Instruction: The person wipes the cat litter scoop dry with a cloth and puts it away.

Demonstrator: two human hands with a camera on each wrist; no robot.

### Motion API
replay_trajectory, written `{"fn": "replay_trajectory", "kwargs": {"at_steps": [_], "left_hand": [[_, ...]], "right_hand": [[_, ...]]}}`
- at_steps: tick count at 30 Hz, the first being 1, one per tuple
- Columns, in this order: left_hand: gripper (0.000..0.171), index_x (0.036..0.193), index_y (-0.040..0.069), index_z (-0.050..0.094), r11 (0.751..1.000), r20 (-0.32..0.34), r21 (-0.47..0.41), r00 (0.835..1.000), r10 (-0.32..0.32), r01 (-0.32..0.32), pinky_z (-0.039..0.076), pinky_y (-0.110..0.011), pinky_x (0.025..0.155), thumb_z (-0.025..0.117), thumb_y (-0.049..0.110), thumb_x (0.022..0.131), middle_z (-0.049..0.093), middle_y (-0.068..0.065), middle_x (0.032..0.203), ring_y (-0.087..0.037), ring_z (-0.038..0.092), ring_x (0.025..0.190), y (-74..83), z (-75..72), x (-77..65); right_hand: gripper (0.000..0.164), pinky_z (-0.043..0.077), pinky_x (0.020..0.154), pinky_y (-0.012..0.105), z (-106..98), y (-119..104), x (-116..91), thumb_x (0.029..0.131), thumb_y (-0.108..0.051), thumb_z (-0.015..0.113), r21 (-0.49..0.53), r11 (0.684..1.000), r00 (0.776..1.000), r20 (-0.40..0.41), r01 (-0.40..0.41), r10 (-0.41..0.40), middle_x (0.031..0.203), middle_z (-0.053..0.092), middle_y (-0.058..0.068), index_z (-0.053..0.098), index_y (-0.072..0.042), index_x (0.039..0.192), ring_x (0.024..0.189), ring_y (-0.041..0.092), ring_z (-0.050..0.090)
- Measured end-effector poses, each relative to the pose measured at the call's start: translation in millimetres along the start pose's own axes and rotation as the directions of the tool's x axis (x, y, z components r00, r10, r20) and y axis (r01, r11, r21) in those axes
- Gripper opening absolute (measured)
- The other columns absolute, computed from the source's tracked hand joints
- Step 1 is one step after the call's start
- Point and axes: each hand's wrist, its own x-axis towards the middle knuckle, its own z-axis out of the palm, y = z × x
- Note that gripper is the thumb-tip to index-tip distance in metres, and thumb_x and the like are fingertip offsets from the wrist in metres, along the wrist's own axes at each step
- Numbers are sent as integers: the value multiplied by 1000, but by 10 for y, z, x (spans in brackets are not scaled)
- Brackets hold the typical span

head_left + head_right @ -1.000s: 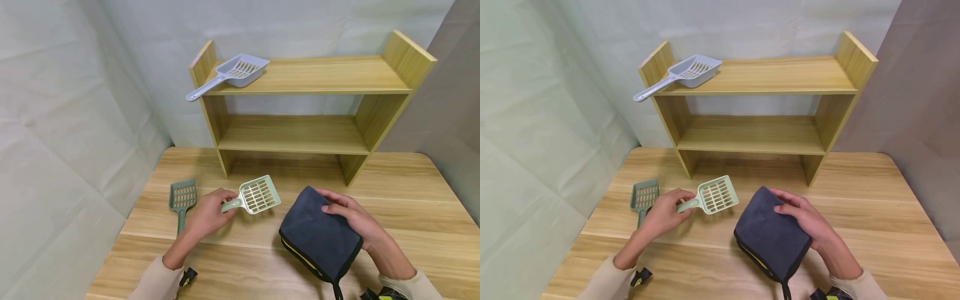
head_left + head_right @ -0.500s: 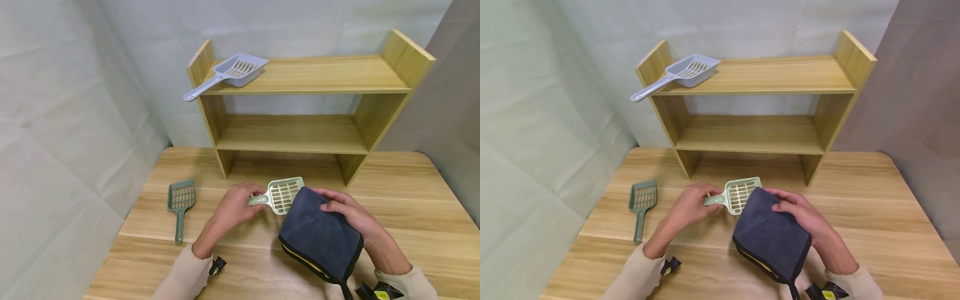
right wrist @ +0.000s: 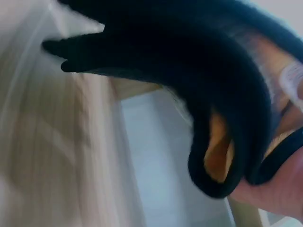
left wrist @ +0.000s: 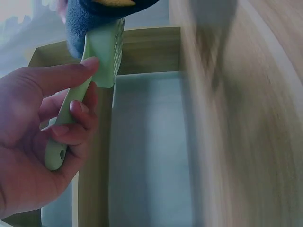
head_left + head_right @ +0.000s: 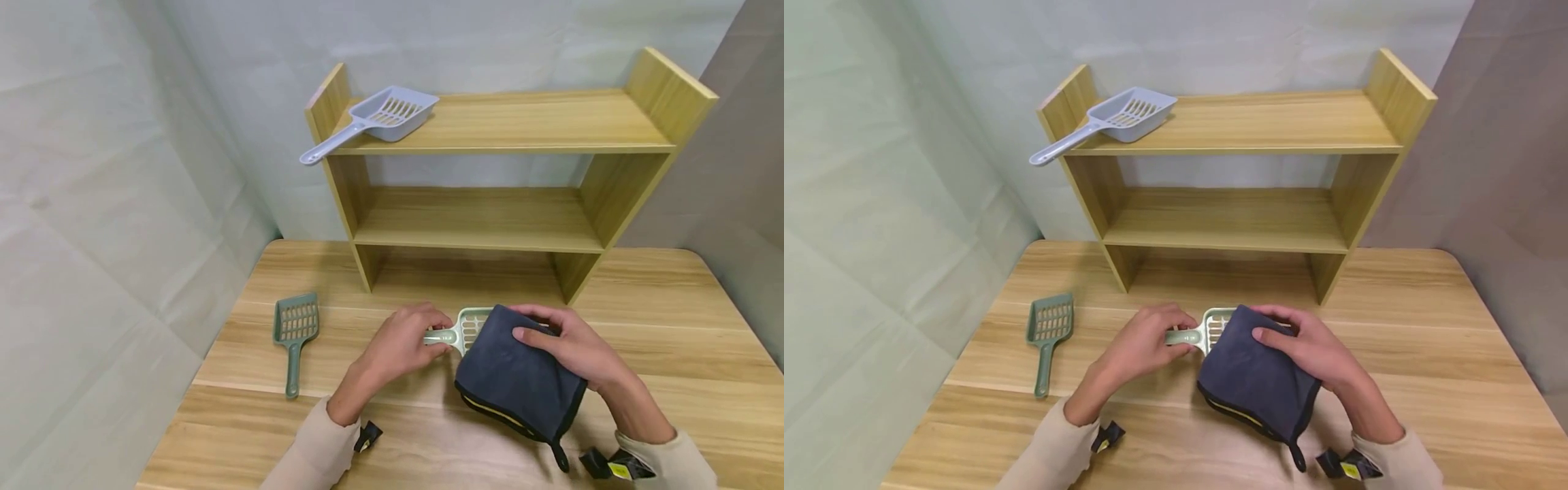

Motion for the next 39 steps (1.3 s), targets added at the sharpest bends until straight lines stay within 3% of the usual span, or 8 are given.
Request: {"fn": "replay_trajectory", "kwargs": {"at_steps": [3, 6, 12, 20, 24, 35, 39], "left_hand": [[28, 112, 7, 81, 1000, 12, 0, 1000, 5, -5, 61, -34, 85, 91, 14, 86, 78, -3, 103, -16, 74, 94, -12, -20, -17], [28, 113, 7, 81, 1000, 23, 0, 1000, 11, -11, 61, -33, 86, 90, 13, 87, 78, -3, 104, -16, 74, 94, -29, -47, -34], [28, 112, 8, 80, 1000, 10, 1, 1000, 8, -8, 59, -30, 80, 91, 13, 87, 77, -1, 100, -12, 70, 87, -68, -87, -76], [27, 110, 8, 81, 1000, 15, -18, 1000, 21, -21, 57, -27, 78, 91, 13, 86, 77, -1, 96, -12, 69, 86, -50, -60, -80], [26, 109, 9, 81, 1000, 30, -28, 1000, 8, -8, 56, -26, 77, 92, 14, 86, 77, -1, 97, -12, 68, 86, -41, -14, -61], [29, 113, 10, 80, 1000, 62, -11, 998, -18, 18, 58, -28, 81, 91, 20, 88, 77, -1, 100, -14, 70, 90, 49, 68, 3], [28, 112, 11, 80, 1000, 60, -6, 998, -22, 22, 58, -28, 80, 91, 20, 88, 77, -1, 98, -14, 70, 89, 74, 94, 3]], "right_hand": [[46, 62, 76, 32, 7, -16, -14, 105, -18, 71, -145, 989, 997, -60, 31, -40, 121, 78, 12, 63, 1, 145, 87, 17, 77], [40, 60, 79, 28, 7, -25, -17, 104, -18, 73, -296, 954, 989, -113, 57, -94, 127, 76, 18, 68, -4, 140, 91, 12, 75], [33, 56, 79, 25, 7, -13, -2, 101, -17, 76, -483, 873, 969, -180, 65, -172, 126, 78, 14, 74, -9, 134, 95, 6, 71], [24, 54, 81, 26, 143, 0, 80, 97, -17, 82, -559, 821, 945, -191, 118, -267, 120, 80, 8, 81, -14, 121, 104, 24, 74], [22, 55, 83, 29, 218, 15, 126, 95, -16, 84, -583, 802, 938, -190, 129, -290, 118, 81, 6, 82, -16, 117, 106, 26, 75], [21, 58, 92, 35, 339, 83, 189, 95, -15, 83, -558, 819, 944, -181, 133, -276, 117, 82, 3, 83, -18, 116, 111, 27, 76], [22, 59, 89, 37, 363, 99, 201, 92, -12, 85, -610, 775, 928, -170, 164, -331, 114, 82, 2, 83, -18, 113, 107, 26, 77]]}}
